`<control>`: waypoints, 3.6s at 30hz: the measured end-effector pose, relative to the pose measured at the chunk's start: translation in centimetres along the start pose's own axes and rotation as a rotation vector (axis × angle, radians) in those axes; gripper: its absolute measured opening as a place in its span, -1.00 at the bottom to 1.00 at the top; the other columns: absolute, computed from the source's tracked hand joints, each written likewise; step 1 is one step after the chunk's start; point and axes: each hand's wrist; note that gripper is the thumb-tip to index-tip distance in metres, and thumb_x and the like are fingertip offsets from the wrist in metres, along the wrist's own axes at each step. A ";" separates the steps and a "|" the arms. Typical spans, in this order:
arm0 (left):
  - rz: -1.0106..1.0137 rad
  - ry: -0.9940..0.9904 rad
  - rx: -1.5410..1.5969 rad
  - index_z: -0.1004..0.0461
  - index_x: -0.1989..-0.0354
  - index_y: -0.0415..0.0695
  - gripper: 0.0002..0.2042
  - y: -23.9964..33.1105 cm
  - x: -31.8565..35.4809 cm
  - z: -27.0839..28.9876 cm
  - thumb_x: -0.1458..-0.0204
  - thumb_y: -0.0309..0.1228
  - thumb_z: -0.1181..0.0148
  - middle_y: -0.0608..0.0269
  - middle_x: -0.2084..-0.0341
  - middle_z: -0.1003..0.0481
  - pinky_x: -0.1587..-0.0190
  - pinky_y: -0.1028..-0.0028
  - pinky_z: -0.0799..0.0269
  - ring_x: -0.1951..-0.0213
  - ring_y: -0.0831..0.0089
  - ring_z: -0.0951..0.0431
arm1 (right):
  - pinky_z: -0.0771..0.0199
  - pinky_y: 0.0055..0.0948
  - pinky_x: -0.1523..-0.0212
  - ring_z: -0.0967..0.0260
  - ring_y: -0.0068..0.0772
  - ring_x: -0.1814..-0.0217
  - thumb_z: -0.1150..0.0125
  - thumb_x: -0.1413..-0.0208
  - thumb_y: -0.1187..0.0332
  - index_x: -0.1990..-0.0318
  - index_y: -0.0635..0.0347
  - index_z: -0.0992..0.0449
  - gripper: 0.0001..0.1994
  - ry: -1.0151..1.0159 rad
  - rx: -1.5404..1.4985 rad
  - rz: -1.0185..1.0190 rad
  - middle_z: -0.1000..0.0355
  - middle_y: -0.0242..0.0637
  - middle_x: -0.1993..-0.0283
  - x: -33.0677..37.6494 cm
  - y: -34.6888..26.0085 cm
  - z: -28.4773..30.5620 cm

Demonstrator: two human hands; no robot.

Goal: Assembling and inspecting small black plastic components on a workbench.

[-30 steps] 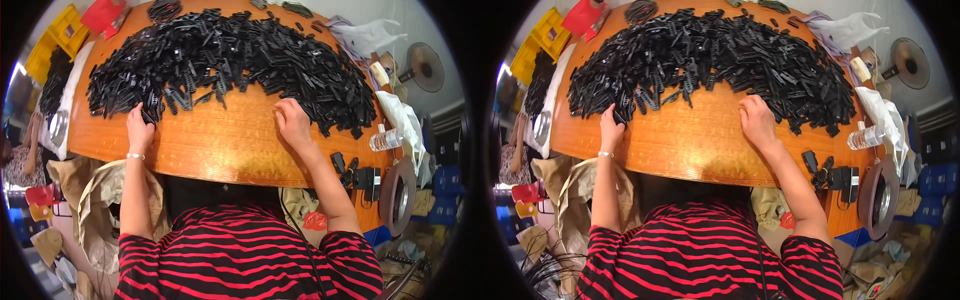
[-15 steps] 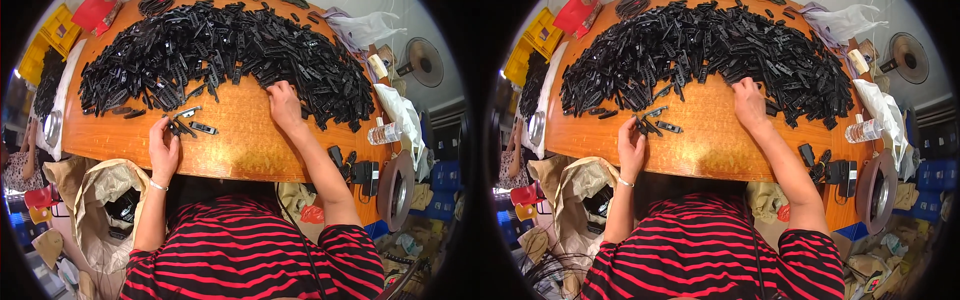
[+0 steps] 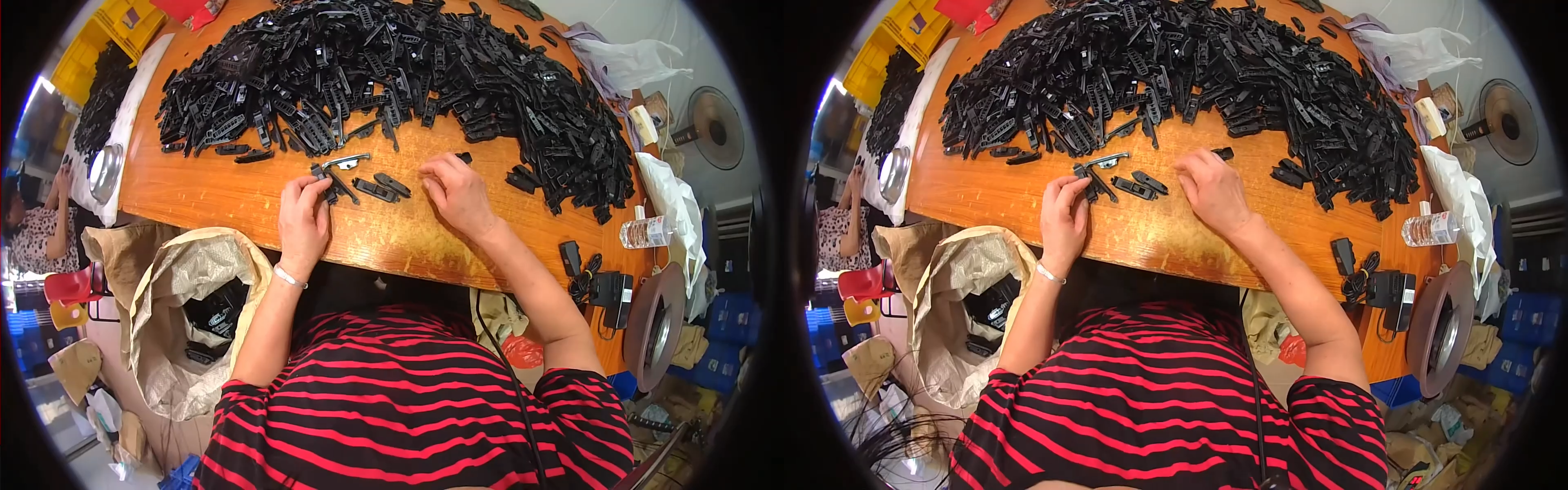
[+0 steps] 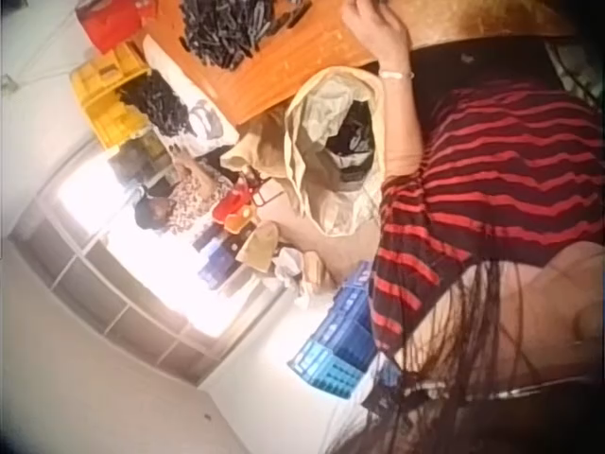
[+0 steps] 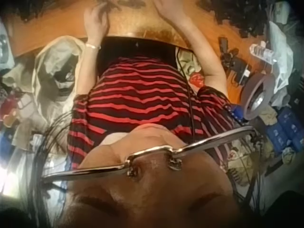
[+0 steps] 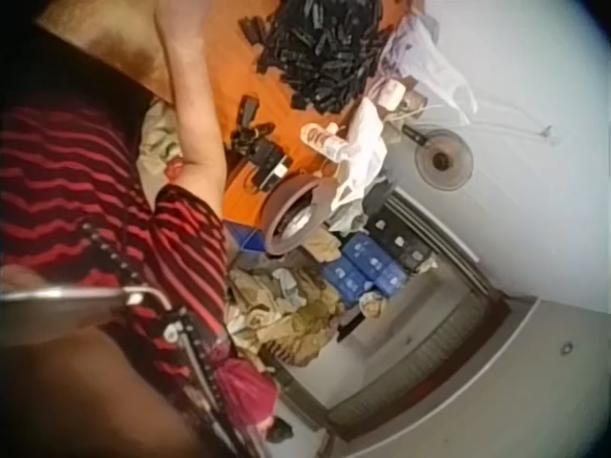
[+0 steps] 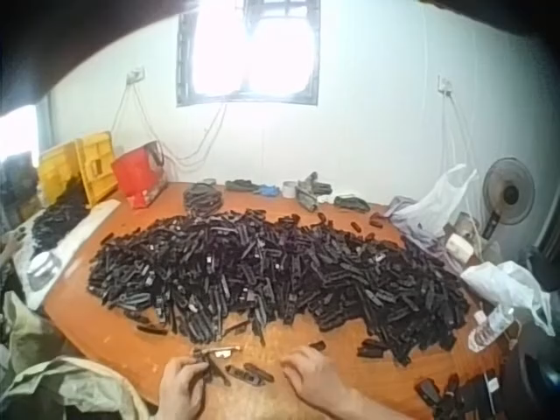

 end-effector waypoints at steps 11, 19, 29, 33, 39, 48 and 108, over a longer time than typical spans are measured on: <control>-0.077 -0.185 -0.141 -0.50 0.23 -0.14 -0.72 0.0 -1.4 1.5 0.17 -0.64 -0.26 0.12 0.26 -0.41 0.15 0.27 -0.41 0.18 0.10 -0.45 | -0.47 -0.28 0.23 -0.47 -0.13 0.23 -0.28 -0.06 0.34 0.21 0.22 -0.53 -0.81 -0.095 0.154 -0.004 -0.46 -0.19 0.24 -1.1 -2.1 -3.3; -0.170 -0.157 -0.230 -0.44 0.37 -0.15 -0.79 -0.2 -2.1 2.5 0.22 -0.63 -0.28 0.16 0.34 -0.41 0.17 0.27 -0.39 0.20 0.13 -0.42 | -0.46 -0.26 0.30 -0.49 -0.07 0.32 -0.21 -0.09 0.40 0.28 0.21 -0.55 -0.90 -0.051 -0.005 -0.222 -0.51 -0.14 0.32 -0.3 -3.6 -2.1; 0.508 -0.111 0.935 -0.43 0.11 -0.19 -0.77 1.2 -1.0 2.5 -0.04 -0.64 -0.20 0.33 0.31 -0.49 0.18 0.60 -0.44 0.32 0.56 -0.51 | -0.47 -0.28 0.39 -0.47 -0.19 0.36 -0.23 -0.08 0.38 0.28 0.17 -0.52 -0.90 -0.098 -0.057 -0.055 -0.42 -0.27 0.34 1.3 -6.4 -4.3; 0.654 -0.277 1.226 -0.40 0.07 -0.24 -0.79 3.2 -0.7 2.2 -0.11 -0.62 -0.16 0.27 0.25 -0.53 0.13 0.59 -0.49 0.23 0.54 -0.57 | -0.45 -0.42 0.48 -0.44 -0.45 0.46 -0.17 -0.18 0.37 0.23 0.22 -0.50 -0.89 -0.045 -0.402 -0.201 -0.44 -0.34 0.39 0.0 -7.4 -3.3; 0.655 -0.373 1.136 -0.39 0.04 -0.25 -0.75 4.0 -1.0 1.9 -0.10 -0.61 -0.17 0.25 0.23 -0.53 0.10 0.58 -0.50 0.22 0.54 -0.56 | -0.29 -0.70 0.63 -0.30 -0.70 0.64 -0.10 -0.28 0.36 0.18 0.27 -0.45 -0.85 -0.309 -1.040 -0.729 -0.44 -0.40 0.50 0.5 -6.2 -2.5; 0.549 -0.407 0.660 -0.49 0.27 -0.26 -0.91 2.3 -0.4 0.4 -0.07 -0.56 -0.24 0.39 0.51 -0.48 0.40 0.64 -0.38 0.48 0.68 -0.42 | -0.24 -0.59 0.73 -0.25 -0.60 0.75 -0.18 -0.21 0.38 0.27 0.28 -0.37 -0.83 -0.360 -0.779 -0.797 -0.42 -0.32 0.61 1.2 -7.3 -2.6; -0.302 -0.234 -0.201 -0.50 0.20 -0.11 -0.70 0.1 -4.1 0.0 0.19 -0.56 -0.29 0.19 0.20 -0.44 0.12 0.27 -0.43 0.10 0.16 -0.43 | -0.48 -0.24 0.29 -0.47 -0.09 0.29 -0.32 0.00 0.37 0.26 0.16 -0.56 -0.84 -0.164 0.109 -0.132 -0.46 -0.19 0.30 0.7 -2.5 0.1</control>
Point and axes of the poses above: each hand's wrist, its own x-axis away from the middle knuckle, its own z-axis out of the back of the hand, y = z × x
